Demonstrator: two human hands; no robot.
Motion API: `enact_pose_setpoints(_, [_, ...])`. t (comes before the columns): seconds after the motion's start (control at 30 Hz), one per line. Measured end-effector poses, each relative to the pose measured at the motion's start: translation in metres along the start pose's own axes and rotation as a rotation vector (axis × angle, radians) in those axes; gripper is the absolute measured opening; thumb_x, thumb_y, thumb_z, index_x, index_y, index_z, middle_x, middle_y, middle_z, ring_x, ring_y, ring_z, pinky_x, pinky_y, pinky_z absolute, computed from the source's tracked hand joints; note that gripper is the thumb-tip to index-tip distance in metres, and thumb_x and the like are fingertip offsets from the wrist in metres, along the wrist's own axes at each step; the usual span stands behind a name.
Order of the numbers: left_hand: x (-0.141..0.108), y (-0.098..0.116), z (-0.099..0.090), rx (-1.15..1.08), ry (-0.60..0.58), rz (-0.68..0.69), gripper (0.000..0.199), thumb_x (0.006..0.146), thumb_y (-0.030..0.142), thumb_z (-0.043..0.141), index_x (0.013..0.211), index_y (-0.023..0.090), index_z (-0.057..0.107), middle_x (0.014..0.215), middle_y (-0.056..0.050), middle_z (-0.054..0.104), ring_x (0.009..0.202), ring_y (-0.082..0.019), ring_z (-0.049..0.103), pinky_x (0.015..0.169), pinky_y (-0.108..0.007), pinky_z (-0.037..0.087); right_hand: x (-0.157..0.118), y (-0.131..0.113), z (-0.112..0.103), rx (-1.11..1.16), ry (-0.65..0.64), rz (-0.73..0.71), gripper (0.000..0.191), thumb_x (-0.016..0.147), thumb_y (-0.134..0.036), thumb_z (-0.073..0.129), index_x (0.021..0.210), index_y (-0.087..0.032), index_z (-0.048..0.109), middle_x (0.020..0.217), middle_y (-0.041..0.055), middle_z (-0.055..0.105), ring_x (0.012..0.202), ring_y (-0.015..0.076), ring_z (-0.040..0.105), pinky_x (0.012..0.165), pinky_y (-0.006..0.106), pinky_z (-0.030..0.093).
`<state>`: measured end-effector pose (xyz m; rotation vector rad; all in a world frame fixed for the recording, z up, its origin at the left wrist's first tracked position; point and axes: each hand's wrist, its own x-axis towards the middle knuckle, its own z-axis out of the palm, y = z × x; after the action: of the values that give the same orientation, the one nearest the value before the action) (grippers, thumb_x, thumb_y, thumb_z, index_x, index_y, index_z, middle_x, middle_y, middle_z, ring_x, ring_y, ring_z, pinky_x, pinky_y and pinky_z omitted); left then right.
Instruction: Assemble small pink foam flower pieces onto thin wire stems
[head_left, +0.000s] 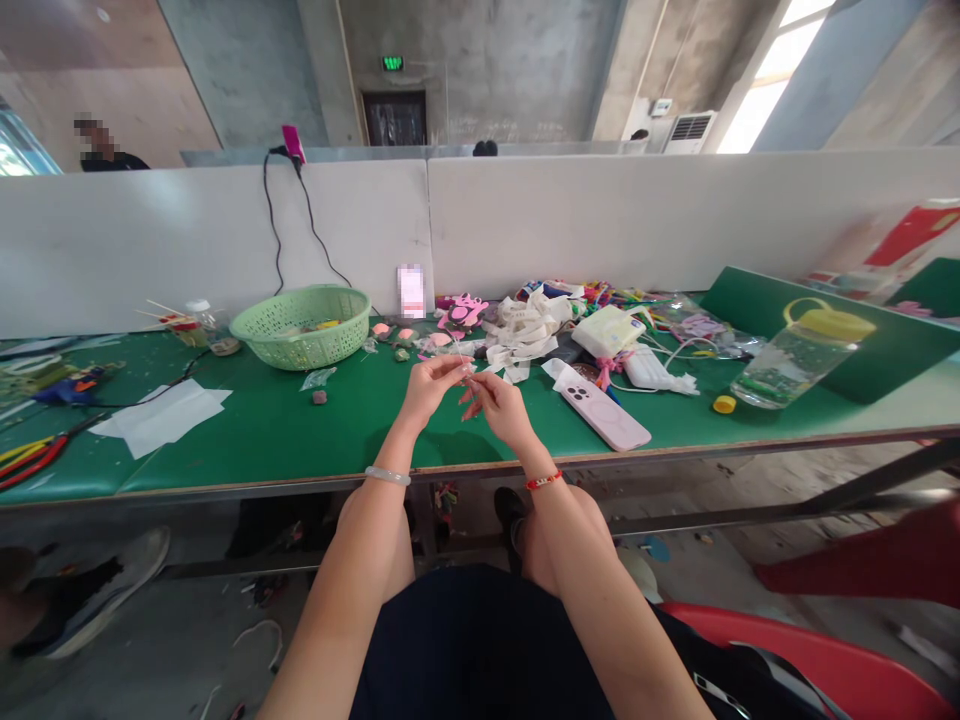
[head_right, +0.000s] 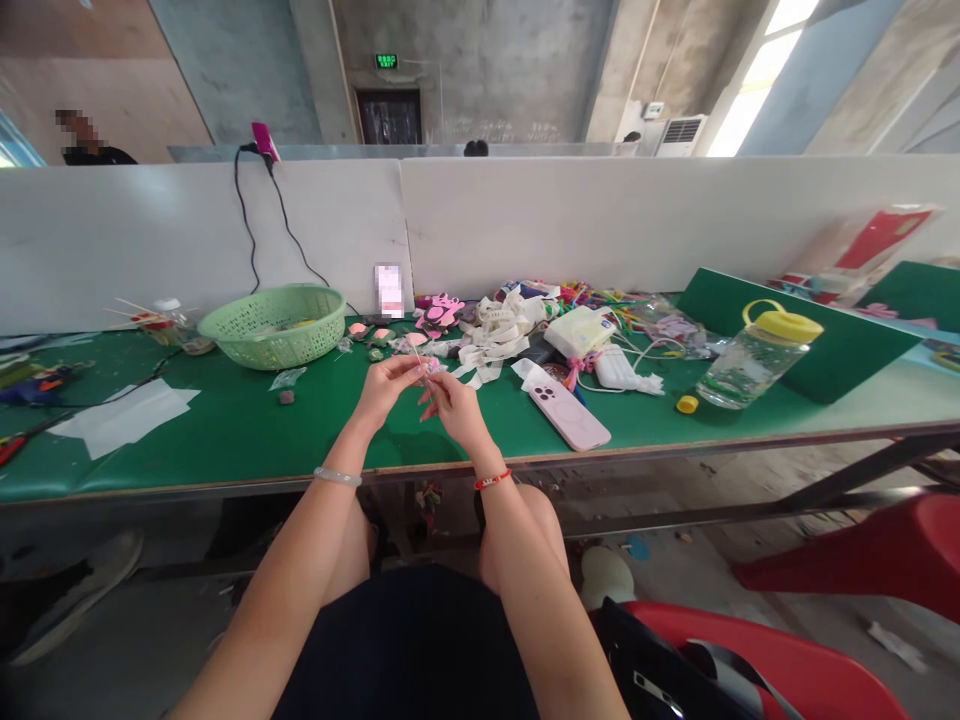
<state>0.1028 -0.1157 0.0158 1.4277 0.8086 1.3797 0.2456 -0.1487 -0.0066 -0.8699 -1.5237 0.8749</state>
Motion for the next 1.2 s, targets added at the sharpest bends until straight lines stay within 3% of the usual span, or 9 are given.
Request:
enact_pose_setpoints(0.2, [0.0, -0.001, 0.0, 0.018, -0.012, 0.027, 0.034, 0.064, 0.038, 0.083, 0.089, 0.016, 0.078, 0.098, -0.009, 0.078, 0.095, -0.026, 0.071, 0.09, -0.041, 0.055, -0.001, 0.004, -0.001, -0.075, 0.005, -0.034, 0.043, 0.089, -0.063, 0.049, 0.095, -0.021, 0.058, 0.071, 0.0, 0.066, 0.048, 0.014, 0.065, 0.05, 0.027, 0.053])
enact_pose_setpoints(0.47, [0.001, -0.001, 0.003, 0.058, 0.028, 0.053, 0.037, 0.062, 0.038, 0.083, 0.089, 0.014, 0.077, 0.096, -0.011, 0.078, 0.091, -0.027, 0.072, 0.084, -0.04, 0.057, -0.001, 0.008, -0.001, -0.156, 0.018, -0.097, 0.037, 0.095, -0.058, 0.043, 0.095, -0.022, 0.054, 0.07, -0.0006, 0.065, 0.048, 0.0133, 0.065, 0.049, 0.025, 0.052])
enact_pose_setpoints(0.83, [0.001, -0.002, 0.004, 0.054, 0.045, 0.063, 0.04, 0.065, 0.038, 0.081, 0.095, 0.013, 0.077, 0.091, -0.01, 0.077, 0.086, -0.024, 0.07, 0.079, -0.037, 0.058, 0.001, 0.009, 0.0, -0.094, 0.036, -0.116, 0.038, 0.094, -0.061, 0.043, 0.094, -0.023, 0.051, 0.067, -0.003, 0.061, 0.048, 0.013, 0.065, 0.047, 0.024, 0.052])
enact_pose_setpoints(1.0, [0.001, -0.001, 0.004, 0.071, 0.019, 0.077, 0.042, 0.066, 0.037, 0.081, 0.101, 0.013, 0.076, 0.086, -0.008, 0.076, 0.083, -0.022, 0.07, 0.077, -0.035, 0.057, 0.002, 0.009, 0.001, -0.04, 0.031, -0.06, 0.038, 0.092, -0.06, 0.048, 0.092, -0.022, 0.053, 0.065, -0.0034, 0.061, 0.047, 0.0134, 0.065, 0.047, 0.025, 0.052])
enact_pose_setpoints(1.2, [0.001, -0.005, 0.006, 0.068, 0.063, 0.118, 0.032, 0.07, 0.04, 0.077, 0.089, 0.014, 0.076, 0.085, -0.008, 0.076, 0.071, -0.018, 0.067, 0.065, -0.03, 0.055, 0.003, 0.012, 0.003, 0.031, -0.05, 0.031, 0.039, 0.089, -0.061, 0.052, 0.089, -0.022, 0.053, 0.06, -0.0036, 0.061, 0.046, 0.0147, 0.065, 0.047, 0.026, 0.052])
